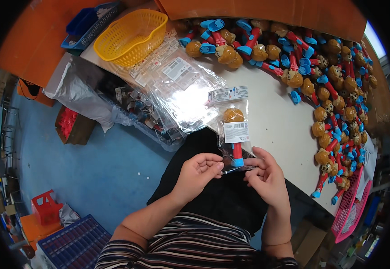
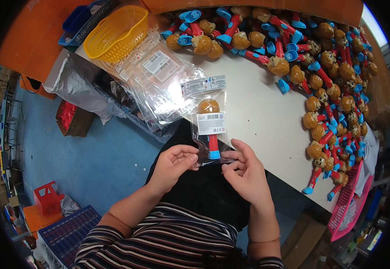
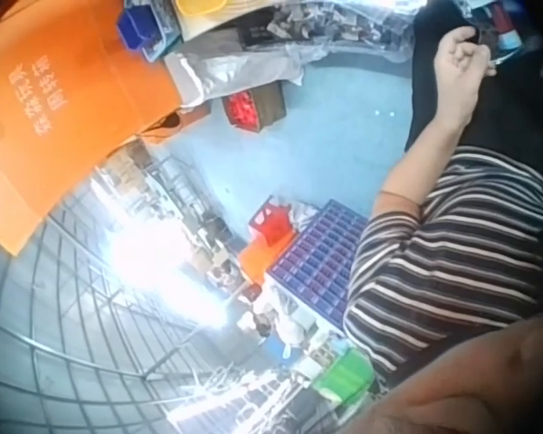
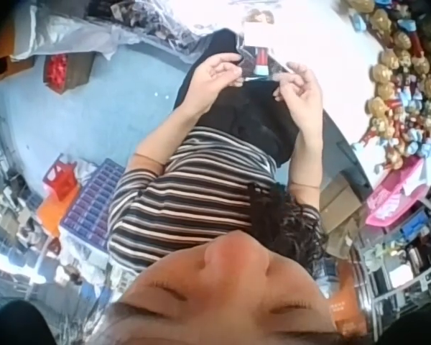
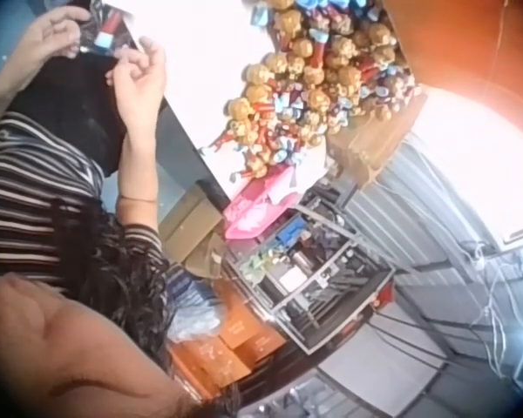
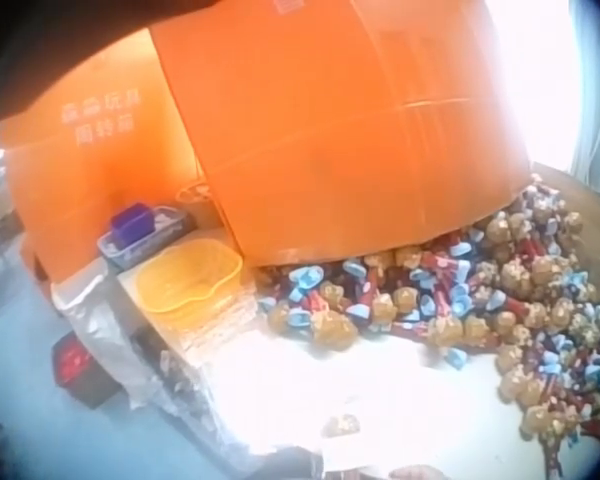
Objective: Packaging small toys into individual plastic bags and sealing them with adhesive labels.
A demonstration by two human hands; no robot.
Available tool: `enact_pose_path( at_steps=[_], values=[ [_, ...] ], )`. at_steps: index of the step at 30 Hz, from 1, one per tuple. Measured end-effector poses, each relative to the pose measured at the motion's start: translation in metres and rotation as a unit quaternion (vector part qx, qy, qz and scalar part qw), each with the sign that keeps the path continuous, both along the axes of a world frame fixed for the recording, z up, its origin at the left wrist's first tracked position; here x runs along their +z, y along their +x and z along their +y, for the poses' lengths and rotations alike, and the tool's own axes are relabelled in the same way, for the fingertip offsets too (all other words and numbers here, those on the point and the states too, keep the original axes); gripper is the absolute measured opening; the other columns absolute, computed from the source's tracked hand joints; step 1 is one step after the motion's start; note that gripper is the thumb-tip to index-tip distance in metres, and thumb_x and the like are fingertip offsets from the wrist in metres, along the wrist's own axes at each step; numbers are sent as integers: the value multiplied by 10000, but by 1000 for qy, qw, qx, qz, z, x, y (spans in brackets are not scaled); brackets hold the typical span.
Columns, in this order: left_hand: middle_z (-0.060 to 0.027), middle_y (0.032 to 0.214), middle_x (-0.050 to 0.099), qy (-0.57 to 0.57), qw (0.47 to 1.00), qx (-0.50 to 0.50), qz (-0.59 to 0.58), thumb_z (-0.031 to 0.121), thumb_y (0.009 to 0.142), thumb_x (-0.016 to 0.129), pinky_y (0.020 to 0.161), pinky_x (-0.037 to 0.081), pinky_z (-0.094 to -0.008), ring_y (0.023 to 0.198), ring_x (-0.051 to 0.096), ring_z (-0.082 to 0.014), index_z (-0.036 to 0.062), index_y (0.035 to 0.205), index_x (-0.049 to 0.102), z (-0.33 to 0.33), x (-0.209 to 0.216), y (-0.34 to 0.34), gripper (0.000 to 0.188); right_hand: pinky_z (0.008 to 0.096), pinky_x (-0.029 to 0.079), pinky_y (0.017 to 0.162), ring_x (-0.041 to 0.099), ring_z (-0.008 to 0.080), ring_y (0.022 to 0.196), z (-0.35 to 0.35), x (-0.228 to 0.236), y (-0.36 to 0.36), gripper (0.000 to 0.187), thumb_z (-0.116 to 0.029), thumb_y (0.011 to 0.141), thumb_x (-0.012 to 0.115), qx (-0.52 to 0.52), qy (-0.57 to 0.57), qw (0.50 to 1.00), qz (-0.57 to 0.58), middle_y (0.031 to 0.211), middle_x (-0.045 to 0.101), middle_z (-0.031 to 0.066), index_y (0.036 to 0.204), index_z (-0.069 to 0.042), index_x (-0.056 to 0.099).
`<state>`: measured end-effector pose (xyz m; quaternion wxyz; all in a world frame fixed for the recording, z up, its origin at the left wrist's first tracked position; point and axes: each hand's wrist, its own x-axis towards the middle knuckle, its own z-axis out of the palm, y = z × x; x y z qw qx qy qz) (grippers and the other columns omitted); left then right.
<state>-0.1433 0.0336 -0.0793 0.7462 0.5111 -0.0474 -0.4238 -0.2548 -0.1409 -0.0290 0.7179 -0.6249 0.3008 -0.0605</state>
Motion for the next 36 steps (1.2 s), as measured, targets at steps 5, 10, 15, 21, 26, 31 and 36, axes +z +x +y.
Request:
enact_pose_path(
  at_steps=[5, 10, 15, 21, 26, 31, 36],
  values=[
    [-77, 878, 677, 12, 1000, 1, -11, 103, 960, 641, 743, 571, -279, 784, 662, -128, -21, 1021, 621, -1, -2, 2, 139, 194, 487, 595, 628, 89, 692, 3, -6, 6, 367, -39, 914, 657, 1, -11, 1000, -24, 946, 707, 96, 1255, 53, 553],
    [-82, 854, 675, 13, 999, 13, -37, 92, 958, 643, 711, 560, -269, 751, 656, -131, -20, 995, 618, 1, -5, 5, 121, 194, 466, 548, 605, 86, 620, -3, -14, 8, 129, -45, 945, 625, -5, -31, 999, 5, 876, 717, 100, 1026, 48, 663],
    [-77, 833, 663, 22, 993, 48, -108, 67, 947, 652, 693, 550, -265, 737, 646, -127, -18, 959, 610, 2, -2, 1, 95, 198, 464, 539, 595, 84, 602, -2, -19, 6, 111, -54, 958, 613, -22, -27, 999, -10, 861, 717, 100, 974, 41, 668],
    [-117, 998, 657, 47, 995, -6, -92, 130, 1003, 570, 780, 546, -286, 867, 655, -159, -9, 1206, 493, 7, -14, 18, 258, 201, 473, 557, 590, 79, 609, -7, -17, 2, 98, -55, 959, 613, -39, -29, 999, -20, 824, 697, 81, 951, 30, 661],
    [-153, 1183, 624, -2, 991, -130, -13, 158, 1008, 560, 935, 514, -349, 1069, 633, -217, -3, 1350, 398, -10, -1, 18, 412, 185, 482, 588, 609, 56, 660, -10, -17, -3, 113, -62, 935, 646, 43, 15, 999, -25, 822, 681, 46, 972, 44, 662],
    [-118, 1152, 658, 5, 994, -103, -30, 37, 868, 735, 957, 486, -292, 1074, 637, -162, -15, 1224, 550, -18, 11, 15, 405, 186, 489, 615, 617, 51, 659, -9, -6, -12, 108, -51, 869, 717, 109, -20, 993, 41, 732, 685, 41, 931, 37, 713],
    [-166, 1015, 697, -36, 991, 16, -130, 175, 786, 799, 874, 544, -384, 936, 695, -246, -45, 1205, 560, 77, 23, 39, 530, 201, 503, 620, 637, 88, 670, -27, -5, -35, 99, -24, 886, 682, 5, -72, 997, 3, 787, 703, 74, 956, 45, 700]
  ],
)
